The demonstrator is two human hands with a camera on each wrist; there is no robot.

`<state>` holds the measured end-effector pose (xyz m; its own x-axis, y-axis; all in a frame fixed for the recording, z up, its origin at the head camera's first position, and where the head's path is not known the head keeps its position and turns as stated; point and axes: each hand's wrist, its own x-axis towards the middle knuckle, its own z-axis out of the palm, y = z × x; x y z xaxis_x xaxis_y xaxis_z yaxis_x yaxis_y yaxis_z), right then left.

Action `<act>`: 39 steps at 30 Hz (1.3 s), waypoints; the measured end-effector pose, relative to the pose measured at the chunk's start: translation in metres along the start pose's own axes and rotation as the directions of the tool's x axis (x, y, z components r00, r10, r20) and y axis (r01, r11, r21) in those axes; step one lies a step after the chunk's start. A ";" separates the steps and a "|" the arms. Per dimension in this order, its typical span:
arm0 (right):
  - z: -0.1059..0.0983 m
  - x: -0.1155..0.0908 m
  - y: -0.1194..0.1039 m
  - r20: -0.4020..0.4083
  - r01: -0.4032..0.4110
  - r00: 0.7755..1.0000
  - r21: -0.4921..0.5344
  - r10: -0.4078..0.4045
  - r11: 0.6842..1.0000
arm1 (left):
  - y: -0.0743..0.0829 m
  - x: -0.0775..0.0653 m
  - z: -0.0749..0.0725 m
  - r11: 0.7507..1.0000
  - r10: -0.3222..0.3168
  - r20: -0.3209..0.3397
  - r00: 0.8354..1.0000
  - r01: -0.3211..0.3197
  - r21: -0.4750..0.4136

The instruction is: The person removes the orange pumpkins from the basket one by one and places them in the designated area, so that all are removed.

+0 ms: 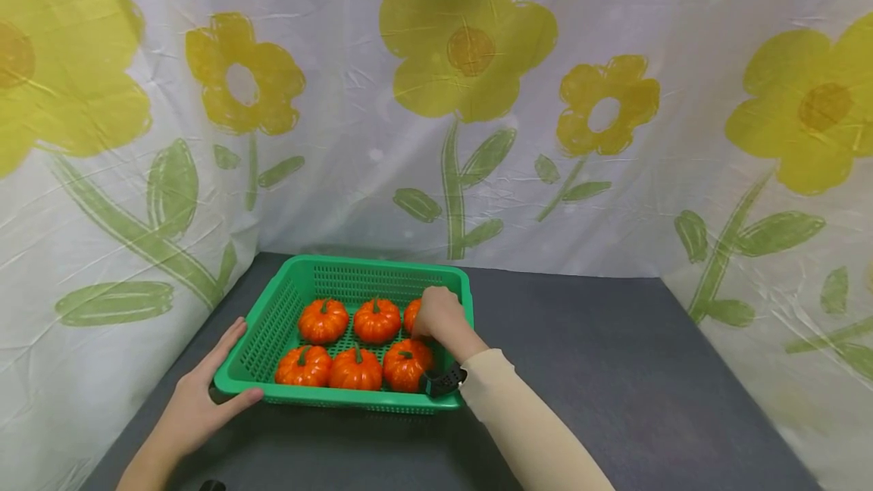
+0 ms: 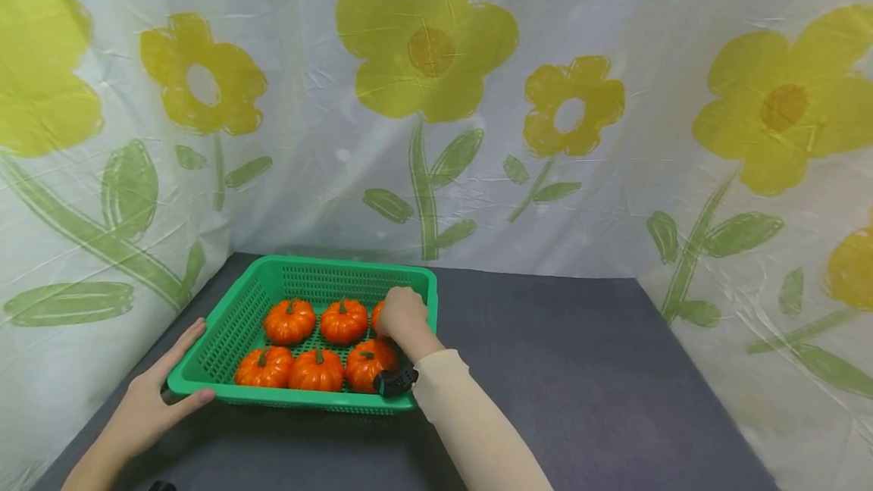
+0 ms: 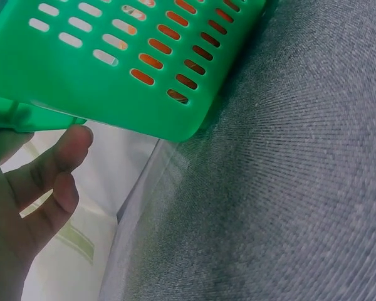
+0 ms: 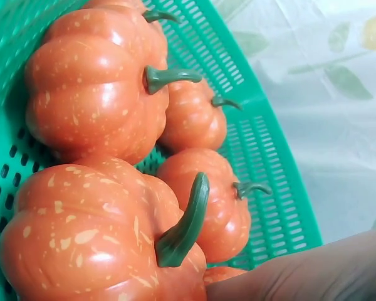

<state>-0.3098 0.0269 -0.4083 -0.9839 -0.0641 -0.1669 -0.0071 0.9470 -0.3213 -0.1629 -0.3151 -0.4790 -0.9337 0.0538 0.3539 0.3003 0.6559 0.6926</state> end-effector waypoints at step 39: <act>-0.006 -0.014 0.011 -0.148 0.157 0.983 0.349 -0.111 0.924 | 0.000 -0.002 0.002 0.999 0.020 -0.025 0.999 -0.019 0.041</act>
<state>-0.2968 0.0405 -0.4036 -0.9926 -0.1209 0.0096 -0.0983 0.7551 -0.6482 -0.1616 -0.3137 -0.4805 -0.9224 0.0478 0.3833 0.3095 0.6851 0.6594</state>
